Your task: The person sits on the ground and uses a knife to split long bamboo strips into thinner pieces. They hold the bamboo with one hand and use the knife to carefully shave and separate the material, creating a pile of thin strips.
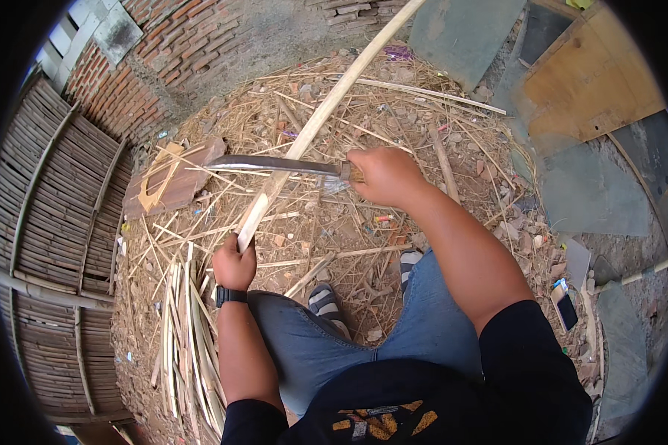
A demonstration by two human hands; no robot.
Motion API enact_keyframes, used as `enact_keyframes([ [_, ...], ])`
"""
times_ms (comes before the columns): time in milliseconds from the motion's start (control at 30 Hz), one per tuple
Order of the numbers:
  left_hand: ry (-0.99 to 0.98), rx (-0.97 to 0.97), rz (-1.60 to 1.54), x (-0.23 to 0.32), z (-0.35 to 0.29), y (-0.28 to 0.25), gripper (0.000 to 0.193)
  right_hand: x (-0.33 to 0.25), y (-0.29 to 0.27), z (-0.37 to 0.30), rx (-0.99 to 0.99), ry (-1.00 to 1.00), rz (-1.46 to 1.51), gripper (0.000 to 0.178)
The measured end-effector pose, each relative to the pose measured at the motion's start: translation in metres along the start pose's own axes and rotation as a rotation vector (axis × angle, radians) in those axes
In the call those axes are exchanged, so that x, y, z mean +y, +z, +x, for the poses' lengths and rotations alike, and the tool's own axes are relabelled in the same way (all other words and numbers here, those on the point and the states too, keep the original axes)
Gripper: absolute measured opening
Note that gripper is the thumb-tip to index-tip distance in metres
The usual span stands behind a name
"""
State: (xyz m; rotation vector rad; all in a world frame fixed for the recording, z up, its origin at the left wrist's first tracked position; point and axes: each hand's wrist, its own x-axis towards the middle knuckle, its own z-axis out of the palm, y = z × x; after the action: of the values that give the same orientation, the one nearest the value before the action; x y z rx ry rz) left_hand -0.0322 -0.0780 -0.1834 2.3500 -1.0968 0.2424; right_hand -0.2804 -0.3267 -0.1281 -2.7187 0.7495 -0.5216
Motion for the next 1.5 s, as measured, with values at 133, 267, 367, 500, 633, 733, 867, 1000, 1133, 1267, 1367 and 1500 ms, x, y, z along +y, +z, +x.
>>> enact_keyframes([
  [133, 0.038, -0.010, 0.048, 0.006, 0.004, 0.003, 0.024, -0.010, 0.008, -0.002, -0.010, -0.070, -0.070, 0.025],
  [267, 0.051, 0.003, 0.074, 0.002, 0.000, -0.001, 0.023, 0.007, 0.000, 0.003, 0.018, 0.134, 0.096, 0.034],
  [367, 0.051, -0.011, 0.102, 0.001, 0.000, -0.004, 0.021, 0.031, 0.002, 0.008, 0.145, 0.217, 0.072, 0.031],
  [500, 0.034, -0.015, 0.118, 0.002, -0.001, -0.006, 0.019, 0.012, 0.005, 0.002, 0.021, 0.254, 0.184, 0.039],
  [633, 0.050, 0.011, 0.103, 0.003, -0.004, -0.007, 0.017, -0.013, 0.018, -0.007, 0.022, -0.019, 0.030, 0.034],
  [733, 0.068, 0.018, 0.054, 0.001, -0.006, -0.007, 0.019, -0.024, 0.021, -0.010, 0.043, -0.155, -0.027, 0.033],
  [867, 0.054, 0.012, 0.021, -0.004, -0.006, -0.006, 0.019, -0.005, 0.021, -0.004, 0.118, -0.022, 0.116, 0.037],
  [1000, 0.023, -0.009, 0.017, -0.006, -0.005, -0.005, 0.019, 0.012, 0.010, 0.005, 0.151, 0.152, 0.172, 0.039],
  [1133, 0.014, -0.026, 0.038, -0.004, -0.004, -0.005, 0.020, 0.012, 0.015, 0.002, 0.094, 0.133, 0.141, 0.039],
  [1267, 0.022, -0.011, 0.065, -0.005, -0.005, -0.005, 0.022, -0.006, 0.024, -0.003, 0.033, -0.023, 0.011, 0.040],
  [1367, 0.037, 0.028, 0.061, -0.005, -0.006, -0.008, 0.019, -0.013, 0.023, -0.003, -0.010, -0.065, -0.013, 0.040],
  [1500, 0.031, 0.033, 0.053, -0.004, -0.004, -0.008, 0.018, 0.014, 0.015, 0.006, 0.109, 0.104, 0.153, 0.039],
])
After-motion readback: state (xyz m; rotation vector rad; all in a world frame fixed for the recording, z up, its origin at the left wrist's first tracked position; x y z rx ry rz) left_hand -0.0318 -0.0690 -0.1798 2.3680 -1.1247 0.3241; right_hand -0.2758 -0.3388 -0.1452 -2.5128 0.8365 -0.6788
